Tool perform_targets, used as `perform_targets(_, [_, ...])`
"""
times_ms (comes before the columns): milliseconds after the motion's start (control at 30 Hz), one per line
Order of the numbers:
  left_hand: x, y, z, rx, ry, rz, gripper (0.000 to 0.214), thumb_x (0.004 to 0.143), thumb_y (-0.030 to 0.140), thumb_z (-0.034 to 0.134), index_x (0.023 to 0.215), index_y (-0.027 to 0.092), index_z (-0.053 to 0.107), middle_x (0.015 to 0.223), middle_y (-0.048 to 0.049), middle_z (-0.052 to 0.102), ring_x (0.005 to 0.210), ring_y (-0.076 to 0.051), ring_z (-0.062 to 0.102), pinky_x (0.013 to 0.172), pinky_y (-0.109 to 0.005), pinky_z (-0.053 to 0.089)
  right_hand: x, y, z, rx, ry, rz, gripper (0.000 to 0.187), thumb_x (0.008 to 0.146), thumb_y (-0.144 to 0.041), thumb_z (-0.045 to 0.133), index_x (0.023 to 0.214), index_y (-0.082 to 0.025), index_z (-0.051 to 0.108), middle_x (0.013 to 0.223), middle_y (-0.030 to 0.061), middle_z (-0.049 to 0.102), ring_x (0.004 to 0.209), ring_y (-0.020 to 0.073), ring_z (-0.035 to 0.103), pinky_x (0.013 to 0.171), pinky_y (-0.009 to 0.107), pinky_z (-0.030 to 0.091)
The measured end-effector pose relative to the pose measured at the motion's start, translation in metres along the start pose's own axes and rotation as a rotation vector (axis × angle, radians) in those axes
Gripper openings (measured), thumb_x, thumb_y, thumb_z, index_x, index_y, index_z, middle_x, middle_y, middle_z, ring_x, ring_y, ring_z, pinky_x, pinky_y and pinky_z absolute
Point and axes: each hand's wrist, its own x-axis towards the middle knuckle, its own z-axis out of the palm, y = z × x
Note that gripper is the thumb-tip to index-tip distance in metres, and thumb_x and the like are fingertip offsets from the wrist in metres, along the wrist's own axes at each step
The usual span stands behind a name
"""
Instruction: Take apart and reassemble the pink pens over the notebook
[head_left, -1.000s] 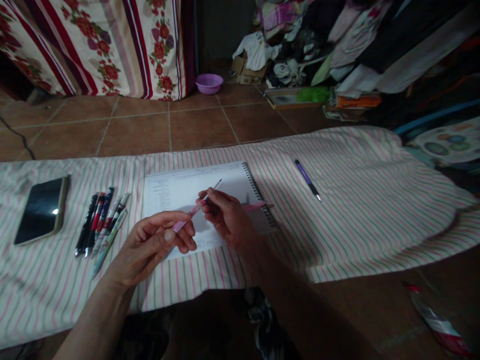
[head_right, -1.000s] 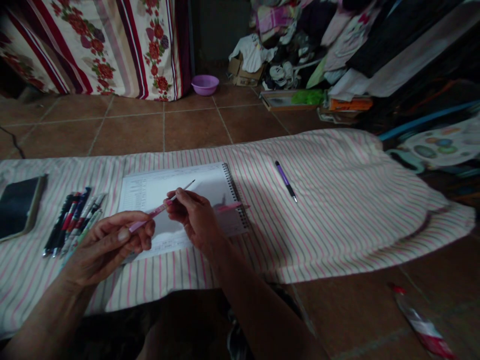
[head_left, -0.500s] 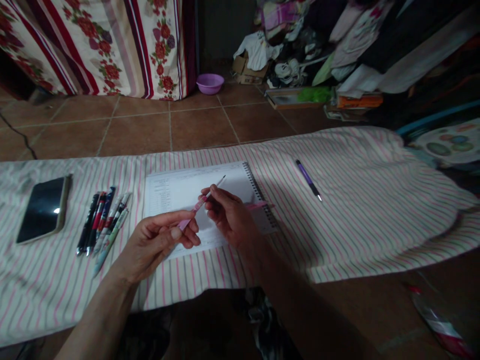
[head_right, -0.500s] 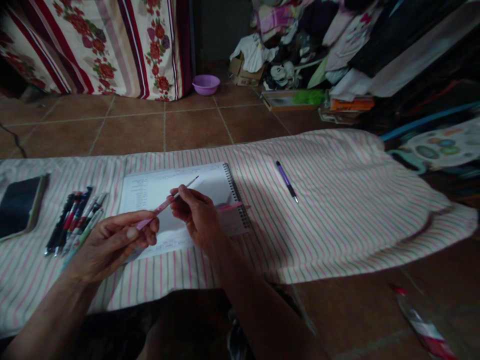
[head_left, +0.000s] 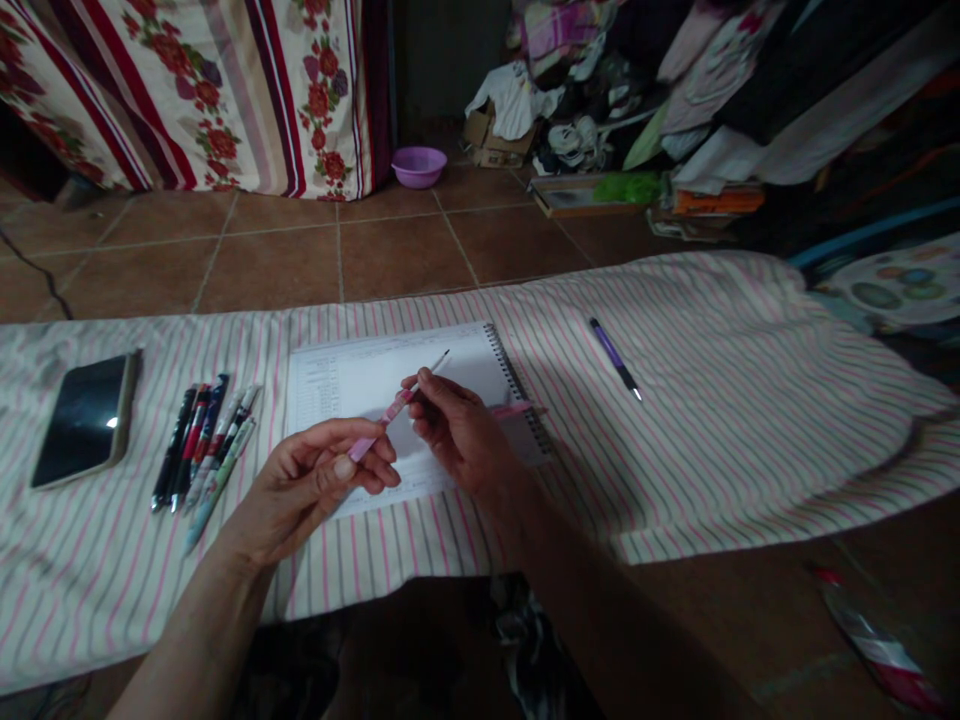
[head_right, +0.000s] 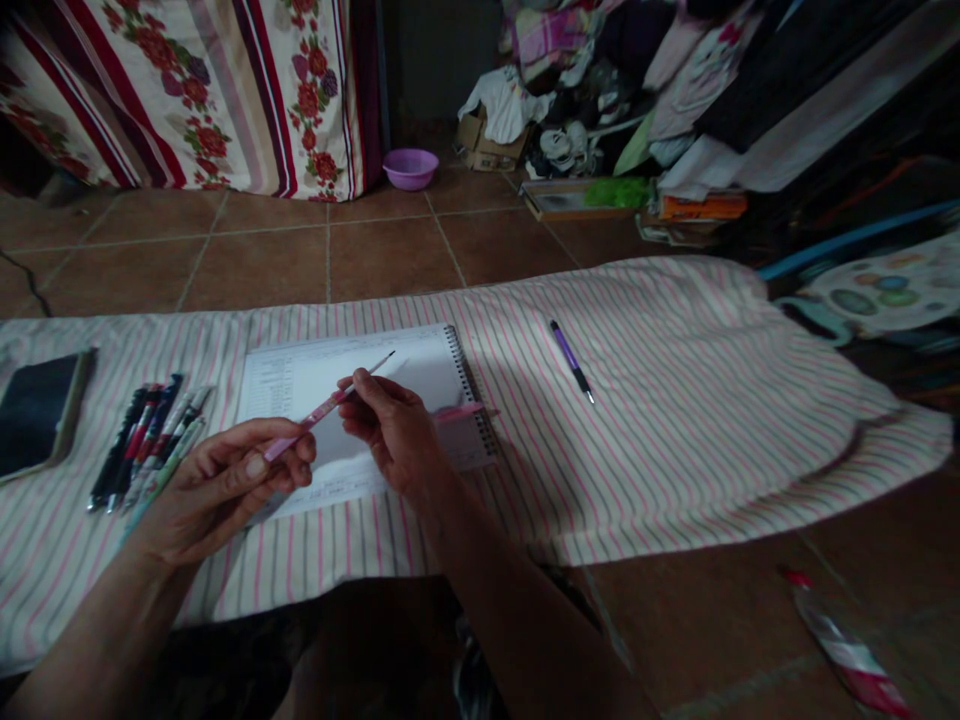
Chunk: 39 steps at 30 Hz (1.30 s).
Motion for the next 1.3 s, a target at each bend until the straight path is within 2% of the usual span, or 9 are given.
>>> perform_targets(267, [0.001, -0.001, 0.0, -0.023, -0.088, -0.036, 0.024, 0.082, 0.014, 0.057, 0.102, 0.015, 0.068, 0.102, -0.0107, 0.066, 0.088, -0.018, 0.063, 0.075, -0.023, 0.048, 0.0, 0.0, 0.0, 0.018, 0.003, -0.002, 0.015, 0.073, -0.027, 0.069, 0.068, -0.013, 0.069, 0.056, -0.0028, 0.066, 0.043, 0.0015, 0.057, 0.042, 0.007, 0.047])
perform_targets(433, [0.001, -0.003, -0.001, -0.104, -0.143, -0.071, 0.036, 0.084, 0.013, 0.051, 0.12, 0.018, 0.058, 0.109, -0.0121, 0.065, 0.094, -0.02, 0.062, 0.079, -0.026, 0.048, 0.0, 0.0, 0.0, 0.021, 0.013, 0.017, 0.015, 0.073, -0.026, 0.069, 0.069, -0.012, 0.069, 0.056, -0.0022, 0.066, 0.043, 0.0019, 0.057, 0.042, 0.007, 0.047])
perform_targets(667, [0.005, -0.003, 0.002, -0.177, -0.104, -0.112, 0.04, 0.085, 0.017, 0.05, 0.125, 0.013, 0.052, 0.105, -0.0166, 0.066, 0.09, -0.023, 0.064, 0.076, -0.029, 0.05, 0.002, 0.004, -0.002, -0.041, -0.017, 0.003, 0.018, 0.07, -0.031, 0.071, 0.07, -0.013, 0.069, 0.052, -0.0036, 0.063, 0.044, 0.0028, 0.055, 0.042, 0.01, 0.045])
perform_targets(800, [0.006, -0.003, 0.003, -0.17, -0.061, -0.122, 0.037, 0.087, 0.019, 0.048, 0.123, 0.011, 0.051, 0.101, -0.0171, 0.067, 0.088, -0.024, 0.065, 0.074, -0.029, 0.051, 0.002, 0.009, -0.004, -0.132, -0.076, -0.042, 0.022, 0.069, -0.037, 0.071, 0.073, -0.015, 0.07, 0.056, -0.0034, 0.062, 0.046, 0.0031, 0.054, 0.039, 0.011, 0.038])
perform_targets(967, [0.008, -0.005, 0.004, -0.179, -0.014, -0.139, 0.036, 0.089, 0.018, 0.045, 0.124, 0.011, 0.049, 0.097, -0.0157, 0.068, 0.089, -0.025, 0.066, 0.074, -0.031, 0.053, 0.003, 0.013, -0.005, -0.178, -0.08, -0.07, 0.022, 0.071, -0.037, 0.069, 0.074, -0.015, 0.07, 0.058, -0.0035, 0.059, 0.048, 0.0021, 0.049, 0.038, 0.011, 0.031])
perform_targets(1067, [0.009, -0.003, 0.006, -0.173, 0.022, -0.152, 0.033, 0.089, 0.018, 0.044, 0.121, 0.01, 0.05, 0.095, -0.0157, 0.069, 0.086, -0.024, 0.067, 0.069, -0.027, 0.054, 0.003, 0.014, -0.005, -0.184, -0.079, -0.057, 0.023, 0.07, -0.037, 0.069, 0.075, -0.015, 0.07, 0.057, -0.0034, 0.057, 0.049, 0.0027, 0.048, 0.04, 0.012, 0.032])
perform_targets(1200, [0.011, 0.0, 0.009, -0.171, 0.079, -0.191, 0.025, 0.089, 0.016, 0.045, 0.111, 0.011, 0.054, 0.089, -0.0148, 0.07, 0.072, -0.019, 0.068, 0.058, -0.022, 0.053, 0.002, 0.015, -0.003, -0.199, -0.088, -0.027, 0.024, 0.068, -0.037, 0.07, 0.074, -0.015, 0.069, 0.055, -0.0045, 0.054, 0.046, 0.0027, 0.044, 0.041, 0.014, 0.033])
perform_targets(1300, [0.012, -0.001, 0.009, -0.15, 0.12, -0.202, 0.022, 0.088, 0.016, 0.047, 0.107, 0.01, 0.055, 0.086, -0.0148, 0.07, 0.072, -0.019, 0.068, 0.055, -0.021, 0.052, 0.001, 0.018, -0.002, -0.229, -0.078, -0.004, 0.026, 0.067, -0.039, 0.07, 0.075, -0.014, 0.069, 0.051, -0.006, 0.049, 0.043, 0.0025, 0.039, 0.039, 0.015, 0.03])
